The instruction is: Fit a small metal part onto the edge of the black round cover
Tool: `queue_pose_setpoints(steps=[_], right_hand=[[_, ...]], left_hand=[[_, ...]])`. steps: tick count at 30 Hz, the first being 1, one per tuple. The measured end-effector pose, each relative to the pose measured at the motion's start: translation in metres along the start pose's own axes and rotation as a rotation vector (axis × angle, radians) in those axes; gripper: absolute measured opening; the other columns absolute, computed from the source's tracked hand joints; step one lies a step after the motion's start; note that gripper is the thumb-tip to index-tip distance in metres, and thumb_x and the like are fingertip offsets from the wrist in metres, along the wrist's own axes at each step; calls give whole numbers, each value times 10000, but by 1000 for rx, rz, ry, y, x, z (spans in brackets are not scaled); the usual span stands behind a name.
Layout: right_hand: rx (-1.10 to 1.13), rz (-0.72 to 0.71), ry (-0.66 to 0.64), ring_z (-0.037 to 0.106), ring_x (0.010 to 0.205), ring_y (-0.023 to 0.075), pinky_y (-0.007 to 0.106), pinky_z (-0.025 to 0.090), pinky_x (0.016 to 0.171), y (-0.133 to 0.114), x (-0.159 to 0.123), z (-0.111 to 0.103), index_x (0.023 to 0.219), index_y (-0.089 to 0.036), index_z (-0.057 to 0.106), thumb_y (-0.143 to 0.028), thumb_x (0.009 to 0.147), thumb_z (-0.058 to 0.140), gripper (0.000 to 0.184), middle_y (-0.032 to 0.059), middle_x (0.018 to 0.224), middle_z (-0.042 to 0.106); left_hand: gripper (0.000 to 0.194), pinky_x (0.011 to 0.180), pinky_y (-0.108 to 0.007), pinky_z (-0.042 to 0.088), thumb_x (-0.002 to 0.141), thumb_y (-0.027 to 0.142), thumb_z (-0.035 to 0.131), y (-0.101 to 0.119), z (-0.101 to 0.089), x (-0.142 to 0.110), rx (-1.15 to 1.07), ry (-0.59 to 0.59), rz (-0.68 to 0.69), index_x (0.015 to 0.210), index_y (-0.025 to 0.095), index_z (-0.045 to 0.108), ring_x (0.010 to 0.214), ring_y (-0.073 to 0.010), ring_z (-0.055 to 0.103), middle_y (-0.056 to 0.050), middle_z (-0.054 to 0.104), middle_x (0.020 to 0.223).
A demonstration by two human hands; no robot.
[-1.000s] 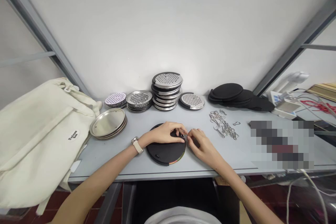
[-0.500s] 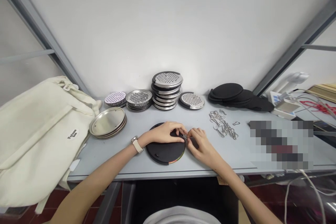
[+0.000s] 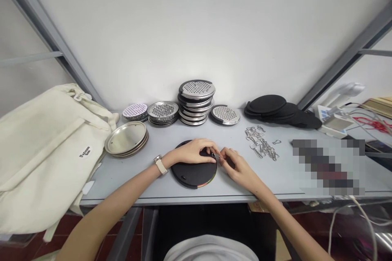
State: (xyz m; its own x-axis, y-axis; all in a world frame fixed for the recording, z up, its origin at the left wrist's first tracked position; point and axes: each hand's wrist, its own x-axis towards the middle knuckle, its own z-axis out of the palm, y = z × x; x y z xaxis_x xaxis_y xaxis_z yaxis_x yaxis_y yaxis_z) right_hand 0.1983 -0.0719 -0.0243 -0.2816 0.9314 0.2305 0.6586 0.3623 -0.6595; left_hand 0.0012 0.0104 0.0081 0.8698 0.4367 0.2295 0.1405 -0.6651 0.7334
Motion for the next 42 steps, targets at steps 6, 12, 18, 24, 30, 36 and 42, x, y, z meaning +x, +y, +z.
queue_pose_setpoints(steps=[6, 12, 18, 24, 30, 36, 42], right_hand=[[-22, -2, -9, 465, 724, 176, 316, 361, 723, 1, 1, 0, 770, -217, 421, -252, 935, 373, 176, -14, 702, 505], [-57, -29, -24, 449, 713, 175, 311, 355, 713, 2, 1, 0, 733, -215, 409, -229, 923, 361, 197, -11, 696, 492], [-46, -28, -35, 453, 688, 170, 310, 360, 711, 2, 2, -1, 708, -213, 412, -229, 925, 345, 227, -15, 666, 482], [-66, -34, -52, 457, 705, 174, 323, 366, 733, 1, 1, 1, 726, -212, 425, -261, 949, 340, 244, -10, 680, 480], [-95, -40, -91, 451, 718, 183, 344, 364, 757, -7, 4, 2, 740, -208, 467, -257, 974, 300, 291, -1, 672, 469], [-85, -23, -99, 449, 730, 185, 349, 364, 762, -5, 4, 1, 724, -203, 472, -279, 977, 302, 315, 3, 679, 463], [-95, -54, -84, 450, 700, 183, 348, 362, 748, -4, 5, 2, 707, -204, 462, -270, 975, 303, 318, -1, 652, 465]], left_hand=[[254, 776, -246, 464, 781, 204, 676, -2, 1, 0, -45, 15, -34, 1029, 159, 645, 835, -134, 595, -50, 673, 944], [264, 769, -239, 467, 777, 181, 674, -1, 1, 0, -95, 10, -62, 1037, 155, 643, 835, -126, 602, -52, 682, 973], [267, 708, -214, 464, 774, 185, 677, -1, 1, -1, -103, 0, -79, 1037, 162, 636, 809, -115, 611, -48, 688, 982], [256, 651, -197, 448, 779, 200, 671, -1, 2, -2, -39, 18, -56, 1028, 164, 622, 753, -99, 581, -40, 657, 969], [235, 646, -201, 451, 769, 249, 687, -1, 3, -1, 6, 60, -30, 965, 154, 601, 706, -83, 552, -32, 601, 947], [265, 633, -187, 434, 780, 208, 668, -2, 5, -2, -19, 26, -63, 1034, 180, 598, 761, -100, 595, -18, 637, 897], [304, 623, -187, 440, 763, 215, 682, -1, 4, -1, -52, 32, -97, 1057, 182, 609, 769, -112, 615, -27, 650, 866]])
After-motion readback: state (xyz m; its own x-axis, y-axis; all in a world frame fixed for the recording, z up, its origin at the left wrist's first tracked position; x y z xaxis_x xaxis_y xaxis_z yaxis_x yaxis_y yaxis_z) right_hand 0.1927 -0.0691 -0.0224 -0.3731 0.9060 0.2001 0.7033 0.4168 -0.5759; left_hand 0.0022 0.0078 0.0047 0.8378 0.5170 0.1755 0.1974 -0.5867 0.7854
